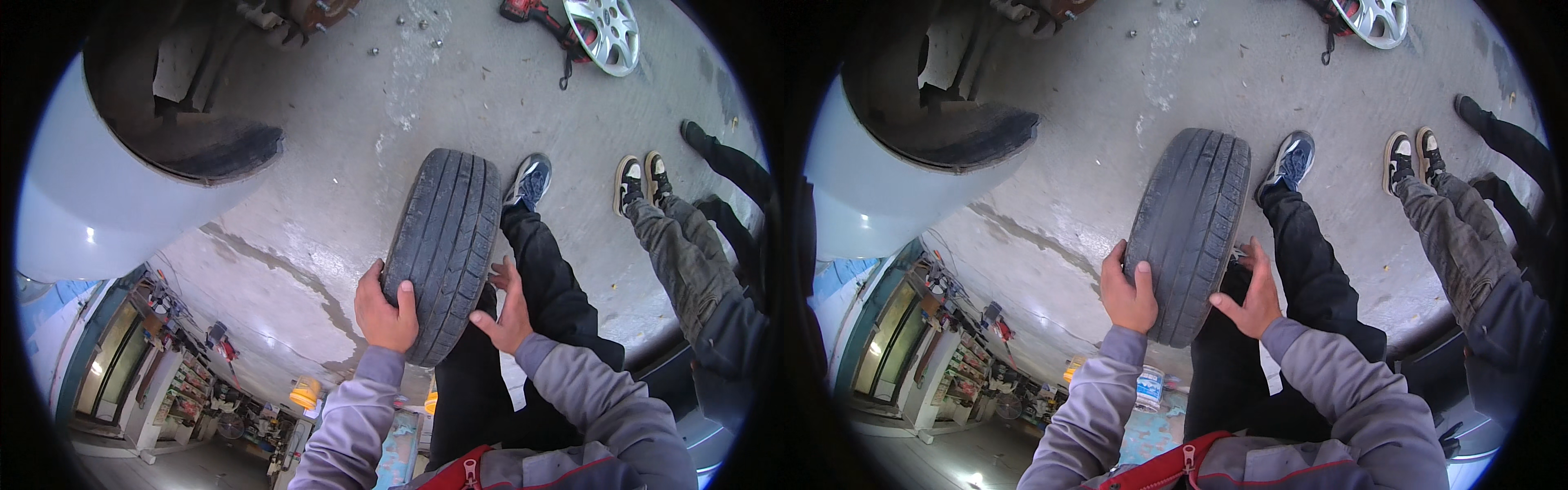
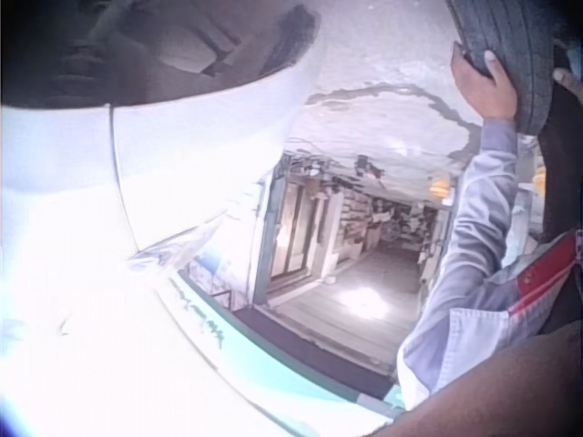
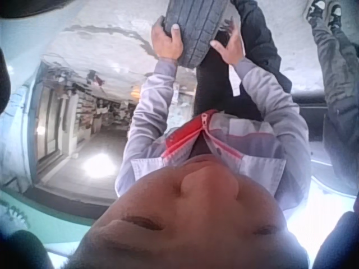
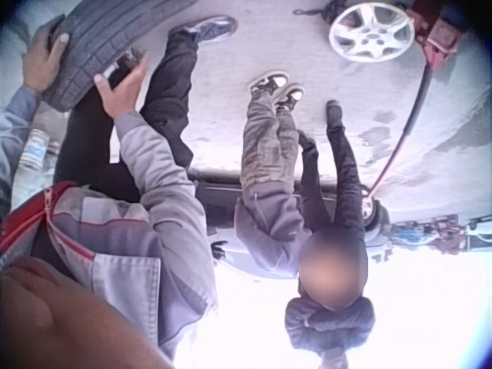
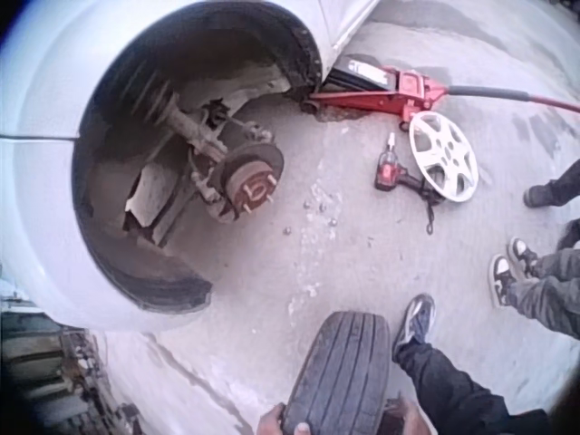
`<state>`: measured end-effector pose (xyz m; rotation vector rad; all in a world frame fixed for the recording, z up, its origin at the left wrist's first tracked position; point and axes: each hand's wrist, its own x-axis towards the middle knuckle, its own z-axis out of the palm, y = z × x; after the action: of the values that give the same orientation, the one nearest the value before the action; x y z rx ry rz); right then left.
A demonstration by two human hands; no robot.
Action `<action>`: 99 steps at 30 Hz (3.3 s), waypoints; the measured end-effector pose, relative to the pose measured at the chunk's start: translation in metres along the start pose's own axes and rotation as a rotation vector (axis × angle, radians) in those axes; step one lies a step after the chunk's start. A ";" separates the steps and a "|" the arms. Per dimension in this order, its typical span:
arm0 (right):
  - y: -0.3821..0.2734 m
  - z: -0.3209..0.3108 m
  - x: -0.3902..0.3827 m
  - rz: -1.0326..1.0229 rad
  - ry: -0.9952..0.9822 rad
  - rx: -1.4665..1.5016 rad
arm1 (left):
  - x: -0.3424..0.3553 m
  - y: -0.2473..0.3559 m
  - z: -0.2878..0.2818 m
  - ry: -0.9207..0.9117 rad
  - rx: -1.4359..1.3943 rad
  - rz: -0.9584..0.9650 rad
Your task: The person uses a cordless impact wrench to remove lug nuts from a car wheel, then removes the hubcap and tire. The tire is rolled across the garage floor and sprayed with a cleaning solution from a pressure sprayer.
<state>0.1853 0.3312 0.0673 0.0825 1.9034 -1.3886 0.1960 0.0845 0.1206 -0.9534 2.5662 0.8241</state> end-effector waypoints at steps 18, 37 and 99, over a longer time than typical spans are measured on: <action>-0.022 0.004 0.028 0.118 0.025 0.099 | -0.041 -0.033 0.000 -0.025 -0.009 0.062; -0.109 0.061 0.054 -0.484 -0.109 -0.664 | -0.071 -0.056 0.005 0.023 0.020 0.083; -0.104 0.205 -0.029 -0.609 -0.381 -1.168 | -0.083 -0.256 -0.100 0.300 0.085 0.274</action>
<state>0.2671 0.1287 0.1428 -1.2979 2.1672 -0.3519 0.4219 -0.0918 0.1305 -0.7593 3.0144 0.6736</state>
